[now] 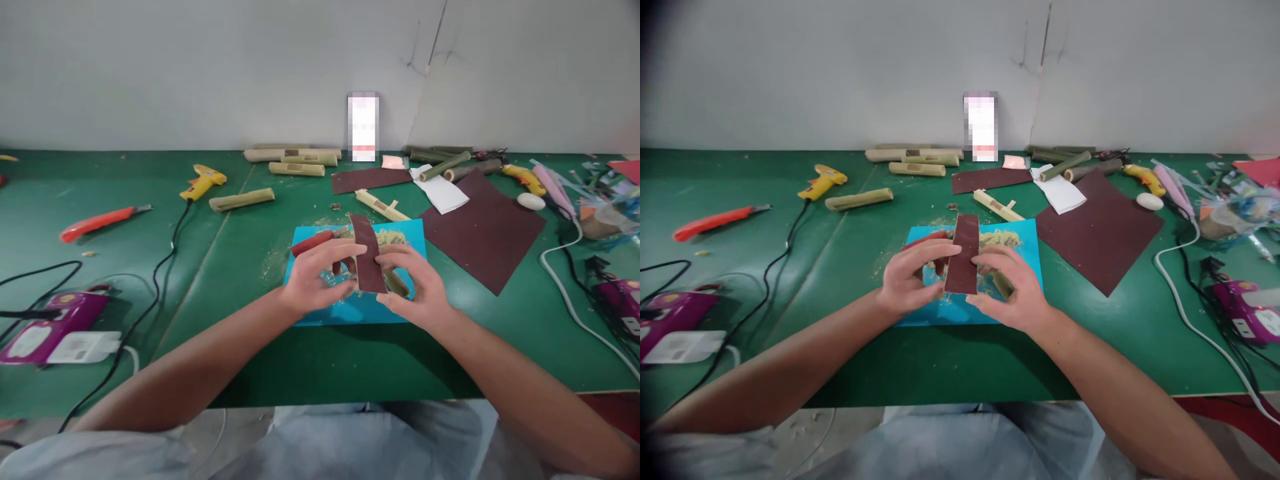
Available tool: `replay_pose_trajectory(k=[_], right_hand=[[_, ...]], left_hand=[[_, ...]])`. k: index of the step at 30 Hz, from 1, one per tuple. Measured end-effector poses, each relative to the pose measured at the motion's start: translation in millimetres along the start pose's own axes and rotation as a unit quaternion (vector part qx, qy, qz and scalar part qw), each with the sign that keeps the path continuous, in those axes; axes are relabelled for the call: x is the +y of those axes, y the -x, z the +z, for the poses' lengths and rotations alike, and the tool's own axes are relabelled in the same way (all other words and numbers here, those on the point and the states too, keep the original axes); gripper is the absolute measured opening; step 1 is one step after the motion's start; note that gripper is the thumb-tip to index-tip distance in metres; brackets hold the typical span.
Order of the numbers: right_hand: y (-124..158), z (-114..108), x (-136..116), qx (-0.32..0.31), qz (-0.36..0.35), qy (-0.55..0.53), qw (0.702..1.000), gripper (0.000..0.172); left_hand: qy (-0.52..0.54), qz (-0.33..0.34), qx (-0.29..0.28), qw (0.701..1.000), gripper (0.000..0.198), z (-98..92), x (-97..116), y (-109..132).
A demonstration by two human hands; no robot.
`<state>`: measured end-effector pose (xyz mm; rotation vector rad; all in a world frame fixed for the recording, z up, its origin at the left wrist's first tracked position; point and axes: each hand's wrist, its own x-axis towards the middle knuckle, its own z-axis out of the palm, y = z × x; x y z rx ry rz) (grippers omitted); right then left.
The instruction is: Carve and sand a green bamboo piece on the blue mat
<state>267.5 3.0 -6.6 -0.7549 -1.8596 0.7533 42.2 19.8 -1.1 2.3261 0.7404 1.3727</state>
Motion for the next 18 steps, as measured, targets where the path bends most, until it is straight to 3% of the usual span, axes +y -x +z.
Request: replay_pose_trajectory(k=[4, 9, 18], right_hand=[[0.1, -0.7, 1.1, 0.006, -0.021, 0.002, 1.000, 0.037], [-0.8, 0.0, -2.2, 0.005, -0.035, -0.002, 0.999, 0.029], [1.0, 12.9, 0.1, 0.038, 0.053, -0.125, 0.990, 0.023]], left_hand=[[0.069, -0.097, -0.015, 0.993, 0.037, 1.1, 6.3, 4.1], [0.092, -0.122, 0.038, 0.988, 0.022, 7.9, 10.7, 5.4], [0.155, -0.230, 0.118, 0.954, 0.022, 22.3, 14.8, 3.9]])
